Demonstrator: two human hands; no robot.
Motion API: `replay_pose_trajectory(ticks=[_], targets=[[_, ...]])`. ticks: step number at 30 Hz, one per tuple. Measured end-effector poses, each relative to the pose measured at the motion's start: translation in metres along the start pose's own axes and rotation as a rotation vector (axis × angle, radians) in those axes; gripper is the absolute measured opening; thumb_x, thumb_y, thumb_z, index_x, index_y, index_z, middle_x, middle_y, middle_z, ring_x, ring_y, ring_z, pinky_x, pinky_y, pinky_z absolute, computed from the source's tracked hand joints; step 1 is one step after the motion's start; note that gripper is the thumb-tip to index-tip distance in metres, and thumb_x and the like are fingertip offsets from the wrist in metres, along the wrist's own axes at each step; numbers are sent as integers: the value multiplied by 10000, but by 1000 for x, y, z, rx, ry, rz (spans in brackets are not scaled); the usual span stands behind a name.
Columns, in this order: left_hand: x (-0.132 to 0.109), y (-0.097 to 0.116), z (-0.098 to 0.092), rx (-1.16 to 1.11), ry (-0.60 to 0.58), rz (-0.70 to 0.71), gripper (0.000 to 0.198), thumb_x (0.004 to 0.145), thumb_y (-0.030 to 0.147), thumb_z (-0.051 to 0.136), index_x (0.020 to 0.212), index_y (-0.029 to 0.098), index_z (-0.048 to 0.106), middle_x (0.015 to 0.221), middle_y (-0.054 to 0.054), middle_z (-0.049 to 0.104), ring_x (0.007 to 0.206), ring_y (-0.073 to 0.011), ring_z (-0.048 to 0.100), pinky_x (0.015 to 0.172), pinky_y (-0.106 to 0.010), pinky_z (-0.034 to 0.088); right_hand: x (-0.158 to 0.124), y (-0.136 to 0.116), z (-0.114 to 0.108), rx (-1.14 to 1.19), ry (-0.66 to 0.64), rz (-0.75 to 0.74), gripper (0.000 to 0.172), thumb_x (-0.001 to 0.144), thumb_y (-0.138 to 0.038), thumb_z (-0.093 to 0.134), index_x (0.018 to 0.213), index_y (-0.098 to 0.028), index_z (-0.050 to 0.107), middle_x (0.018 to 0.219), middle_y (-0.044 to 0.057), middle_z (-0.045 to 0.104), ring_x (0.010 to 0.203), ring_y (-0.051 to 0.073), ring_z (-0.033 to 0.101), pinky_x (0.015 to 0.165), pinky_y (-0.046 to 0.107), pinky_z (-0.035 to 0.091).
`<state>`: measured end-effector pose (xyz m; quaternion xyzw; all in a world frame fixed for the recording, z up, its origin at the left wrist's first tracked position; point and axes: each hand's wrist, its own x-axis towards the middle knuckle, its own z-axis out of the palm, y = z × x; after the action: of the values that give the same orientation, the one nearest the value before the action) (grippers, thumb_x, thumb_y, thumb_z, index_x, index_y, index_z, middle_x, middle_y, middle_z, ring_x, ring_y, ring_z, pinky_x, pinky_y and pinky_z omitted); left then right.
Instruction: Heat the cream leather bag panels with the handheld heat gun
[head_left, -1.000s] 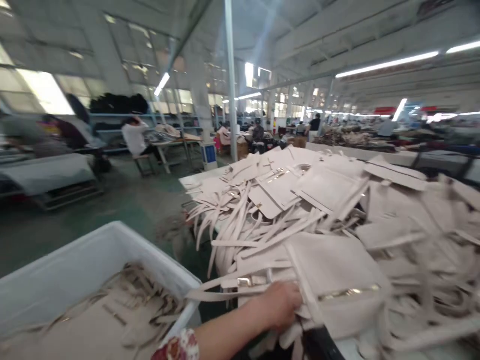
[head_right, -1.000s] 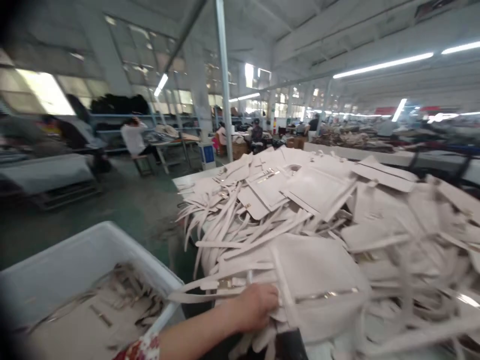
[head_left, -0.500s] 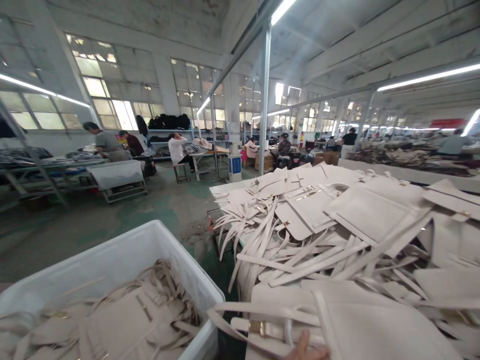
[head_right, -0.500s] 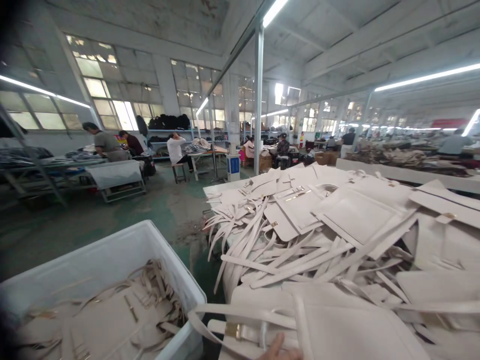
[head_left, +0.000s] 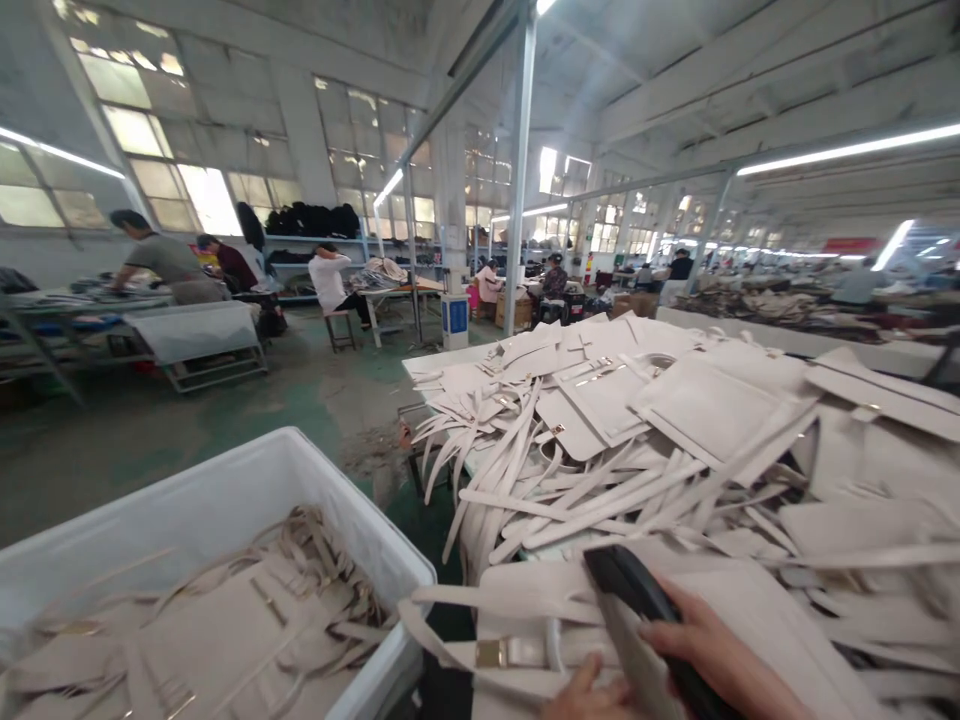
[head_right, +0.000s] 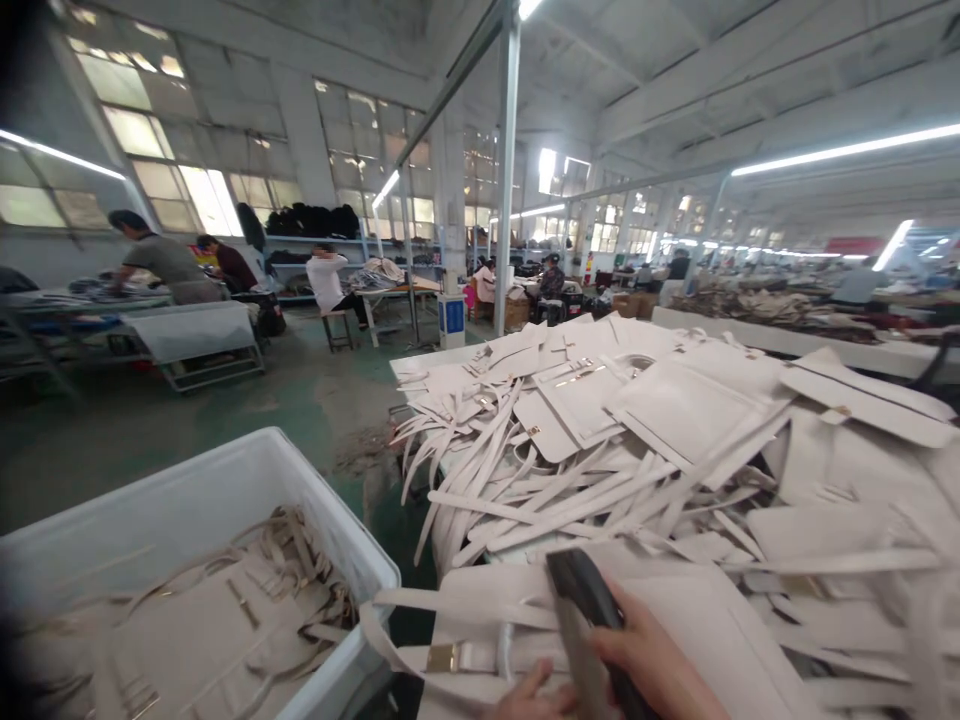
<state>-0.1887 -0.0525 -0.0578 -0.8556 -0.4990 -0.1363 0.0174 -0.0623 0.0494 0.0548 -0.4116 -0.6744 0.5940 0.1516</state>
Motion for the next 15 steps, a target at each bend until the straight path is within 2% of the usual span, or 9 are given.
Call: replay_pose_trajectory(ticks=[1, 2, 5, 9, 12, 15], targets=[[1, 0, 5, -3, 15, 32, 142, 813, 208, 530, 898, 270, 626, 920, 23, 676, 942, -156, 567, 890, -328, 400, 9, -4, 0, 30, -7, 13, 499, 686, -206, 527, 1183, -200, 478, 398, -76, 489, 289, 149, 498, 254, 189, 345], [2, 0, 9, 2, 40, 59, 122, 823, 228, 521, 897, 251, 614, 919, 19, 675, 964, -156, 557, 919, -333, 378, 16, -7, -1, 49, 12, 2, 535, 668, -210, 529, 1199, -205, 458, 402, -82, 483, 286, 142, 490, 251, 182, 342], [-3, -2, 18, 34, 143, 90, 123, 853, 238, 473, 883, 202, 587, 919, -3, 673, 994, -153, 544, 976, -329, 324, 26, -12, -5, 91, 134, -61, 640, 678, -267, 561, 1280, -218, 350, 433, -89, 491, 340, 142, 515, 302, 203, 410], [-10, -4, 24, 27, 251, 90, 114, 849, 195, 471, 855, 195, 585, 905, 14, 679, 1010, -159, 550, 1002, -317, 303, -1, -11, -17, 114, 226, -57, 696, 717, -304, 553, 1336, -208, 250, 466, -71, 517, 354, 142, 516, 309, 210, 422], [-11, 0, 22, 19, 312, 62, 172, 851, 248, 475, 965, 160, 570, 862, -16, 687, 946, -150, 587, 985, -291, 339, -28, -7, -21, 125, 149, 0, 683, 725, -269, 525, 1343, -192, 244, 458, -67, 511, 348, 134, 503, 294, 191, 400], [-7, 4, 8, 10, 290, 90, 228, 861, 243, 454, 1046, 148, 544, 960, -44, 666, 1002, -133, 560, 993, -270, 337, -38, -5, -15, 129, 10, 27, 673, 686, -174, 505, 1327, -193, 300, 524, -59, 538, 361, 108, 493, 306, 164, 383]])
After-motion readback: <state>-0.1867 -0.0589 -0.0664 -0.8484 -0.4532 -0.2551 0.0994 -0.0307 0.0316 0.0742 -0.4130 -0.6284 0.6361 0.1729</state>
